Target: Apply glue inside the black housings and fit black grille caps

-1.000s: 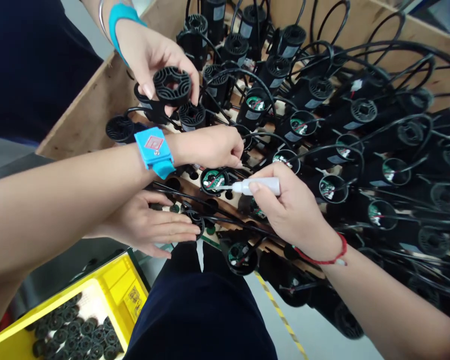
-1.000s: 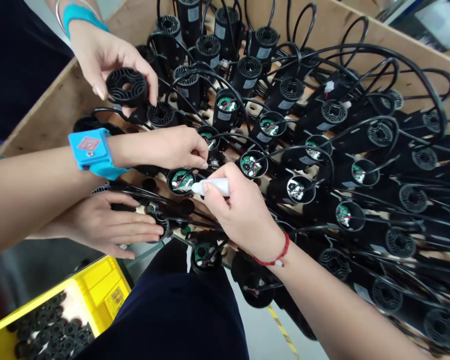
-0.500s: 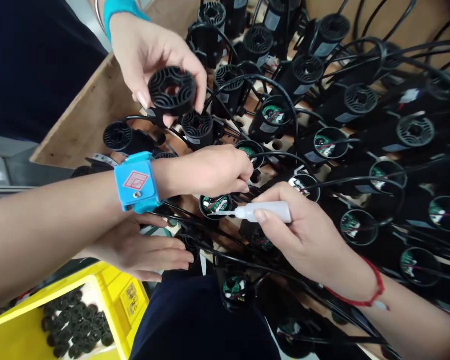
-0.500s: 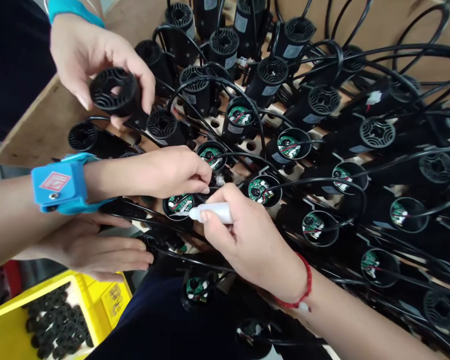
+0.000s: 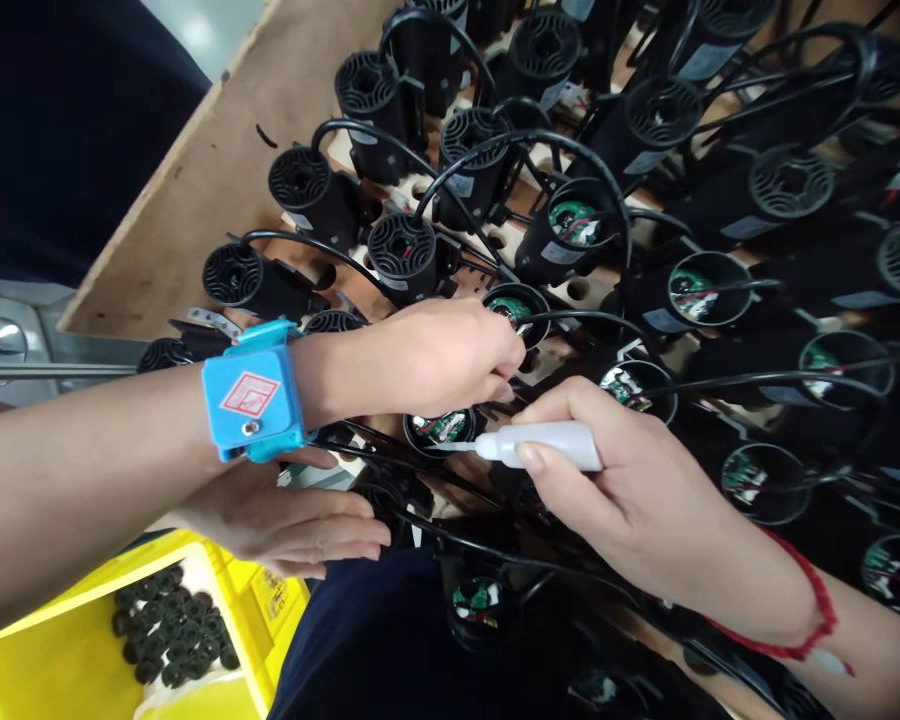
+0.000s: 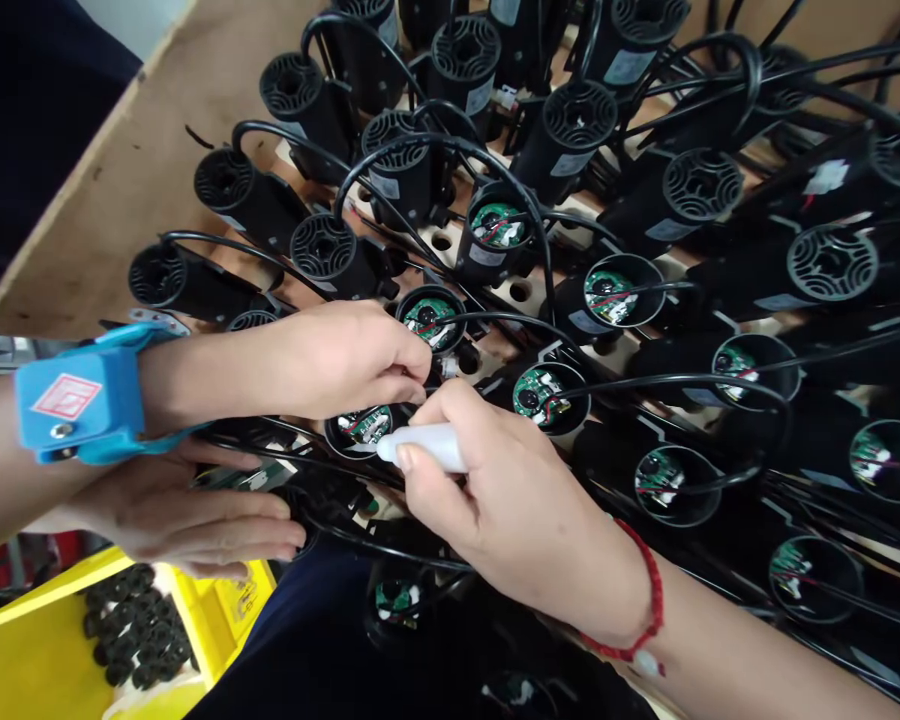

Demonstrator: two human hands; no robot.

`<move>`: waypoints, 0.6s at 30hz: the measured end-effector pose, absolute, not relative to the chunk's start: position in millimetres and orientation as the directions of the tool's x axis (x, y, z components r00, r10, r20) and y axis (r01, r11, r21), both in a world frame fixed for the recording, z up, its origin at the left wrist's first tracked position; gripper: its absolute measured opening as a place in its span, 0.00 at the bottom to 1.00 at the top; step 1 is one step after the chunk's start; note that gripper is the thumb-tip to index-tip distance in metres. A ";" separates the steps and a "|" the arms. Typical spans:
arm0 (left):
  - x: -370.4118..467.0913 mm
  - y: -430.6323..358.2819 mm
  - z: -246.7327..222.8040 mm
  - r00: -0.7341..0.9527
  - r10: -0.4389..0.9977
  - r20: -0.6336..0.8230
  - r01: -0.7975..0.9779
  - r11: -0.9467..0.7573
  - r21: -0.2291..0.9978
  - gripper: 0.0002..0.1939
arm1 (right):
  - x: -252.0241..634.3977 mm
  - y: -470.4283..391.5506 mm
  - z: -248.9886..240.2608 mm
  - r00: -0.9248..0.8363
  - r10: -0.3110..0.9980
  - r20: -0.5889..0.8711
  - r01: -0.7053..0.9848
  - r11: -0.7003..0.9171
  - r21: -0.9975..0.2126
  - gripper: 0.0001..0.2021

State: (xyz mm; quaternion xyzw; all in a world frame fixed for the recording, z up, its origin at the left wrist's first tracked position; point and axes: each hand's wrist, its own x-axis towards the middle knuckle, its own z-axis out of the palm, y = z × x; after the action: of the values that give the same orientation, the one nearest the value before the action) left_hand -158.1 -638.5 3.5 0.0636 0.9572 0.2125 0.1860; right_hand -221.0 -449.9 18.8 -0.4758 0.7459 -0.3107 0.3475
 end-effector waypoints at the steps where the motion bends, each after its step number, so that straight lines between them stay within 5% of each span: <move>1: -147.2 -641.5 4.3 -0.915 0.225 -0.335 0.052 0.889 0.454 0.31 | -221.5 -449.8 19.4 -0.298 -0.928 -0.223 -0.495 0.351 -0.795 0.05; 5: -64.6 -661.1 5.1 -0.881 0.372 -0.290 0.087 0.732 0.675 0.17 | -223.9 -449.7 22.8 -0.280 -0.933 -0.224 -0.512 0.343 -0.787 0.05; 7: -23.3 -670.6 0.9 -0.851 0.465 -0.245 0.124 0.630 0.766 0.19 | -224.9 -449.6 24.3 -0.276 -0.936 -0.218 -0.535 0.337 -0.775 0.05; 10: 4.9 -676.8 -7.2 -0.839 0.476 -0.264 0.119 0.633 0.765 0.26 | -225.1 -448.5 26.0 -0.269 -0.943 -0.198 -0.592 0.324 -0.738 0.05; 15: -6.8 -670.0 -4.7 -0.895 0.380 -0.233 0.124 0.715 0.688 0.17 | -221.9 -440.6 29.5 -0.325 -0.939 -0.110 -0.668 0.310 -0.677 0.02; 18: -12.8 -666.5 1.6 -0.910 0.338 -0.241 0.113 0.761 0.639 0.21 | -217.6 -433.5 32.0 -0.378 -0.926 0.022 -0.747 0.290 -0.598 0.02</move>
State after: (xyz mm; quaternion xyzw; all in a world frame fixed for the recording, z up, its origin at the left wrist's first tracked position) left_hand -12.8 -666.5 1.6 0.1222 0.9221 0.3234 0.1737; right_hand -217.6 -433.5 32.0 -0.5321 0.7857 -0.2677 0.1671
